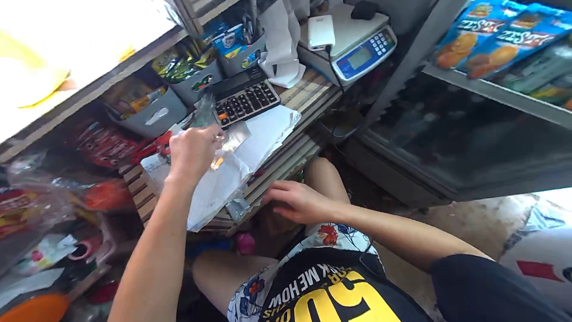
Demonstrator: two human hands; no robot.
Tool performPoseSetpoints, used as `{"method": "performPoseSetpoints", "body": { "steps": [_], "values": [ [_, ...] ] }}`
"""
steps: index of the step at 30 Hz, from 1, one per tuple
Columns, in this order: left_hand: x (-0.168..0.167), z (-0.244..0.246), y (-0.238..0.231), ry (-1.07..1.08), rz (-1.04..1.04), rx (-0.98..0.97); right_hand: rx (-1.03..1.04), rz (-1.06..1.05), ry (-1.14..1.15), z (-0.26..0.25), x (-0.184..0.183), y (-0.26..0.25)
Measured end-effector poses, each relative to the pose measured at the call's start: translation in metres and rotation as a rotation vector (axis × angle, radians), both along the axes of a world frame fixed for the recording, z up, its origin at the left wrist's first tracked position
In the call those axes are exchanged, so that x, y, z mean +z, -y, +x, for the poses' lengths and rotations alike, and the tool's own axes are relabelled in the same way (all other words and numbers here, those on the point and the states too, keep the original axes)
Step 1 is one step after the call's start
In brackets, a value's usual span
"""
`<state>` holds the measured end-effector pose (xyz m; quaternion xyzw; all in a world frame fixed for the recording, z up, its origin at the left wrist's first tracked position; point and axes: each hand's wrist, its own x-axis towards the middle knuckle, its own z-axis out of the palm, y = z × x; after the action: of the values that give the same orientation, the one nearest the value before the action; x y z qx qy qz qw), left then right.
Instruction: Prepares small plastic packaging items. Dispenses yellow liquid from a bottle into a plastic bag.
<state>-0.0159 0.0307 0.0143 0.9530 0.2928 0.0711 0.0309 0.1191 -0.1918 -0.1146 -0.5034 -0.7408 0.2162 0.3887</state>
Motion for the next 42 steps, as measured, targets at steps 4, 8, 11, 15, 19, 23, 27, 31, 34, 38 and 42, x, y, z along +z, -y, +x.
{"method": "performPoseSetpoints", "body": {
  "steps": [4,8,11,15,19,23,27,31,34,38,42],
  "values": [
    [0.03,0.018,-0.013,-0.042,-0.031,-0.043,0.032,-0.006,0.008,0.002,0.003,0.007],
    [0.043,0.033,-0.024,0.187,0.183,-0.095,-0.002,0.033,-0.001,0.007,0.012,0.002],
    [0.052,0.041,-0.028,0.424,0.23,-0.011,-0.044,0.074,-0.018,0.011,0.021,-0.006],
    [0.072,0.044,-0.034,0.756,0.068,-0.01,-0.076,0.115,-0.048,0.019,0.035,-0.016],
    [0.092,0.032,-0.021,1.064,-0.349,-0.215,-0.114,0.163,-0.099,0.027,0.047,-0.024],
    [0.095,0.022,0.013,1.177,-0.578,-0.144,-0.175,0.302,-0.157,0.037,0.074,-0.036],
    [0.09,0.004,0.055,1.126,-0.569,-0.188,-0.301,0.398,-0.338,0.038,0.121,-0.044],
    [0.075,-0.015,0.082,0.918,-0.659,-0.375,-0.268,0.135,-0.441,0.028,0.169,-0.046],
    [0.068,-0.023,0.092,0.821,-0.659,-0.415,-0.17,0.11,-0.502,0.016,0.175,-0.051],
    [0.047,-0.032,0.094,0.824,-0.627,-0.449,-0.206,0.018,-0.578,0.008,0.169,-0.051],
    [0.031,-0.039,0.099,0.759,-0.601,-0.436,-0.072,-0.123,-0.782,0.01,0.158,-0.05]
  ]
}}
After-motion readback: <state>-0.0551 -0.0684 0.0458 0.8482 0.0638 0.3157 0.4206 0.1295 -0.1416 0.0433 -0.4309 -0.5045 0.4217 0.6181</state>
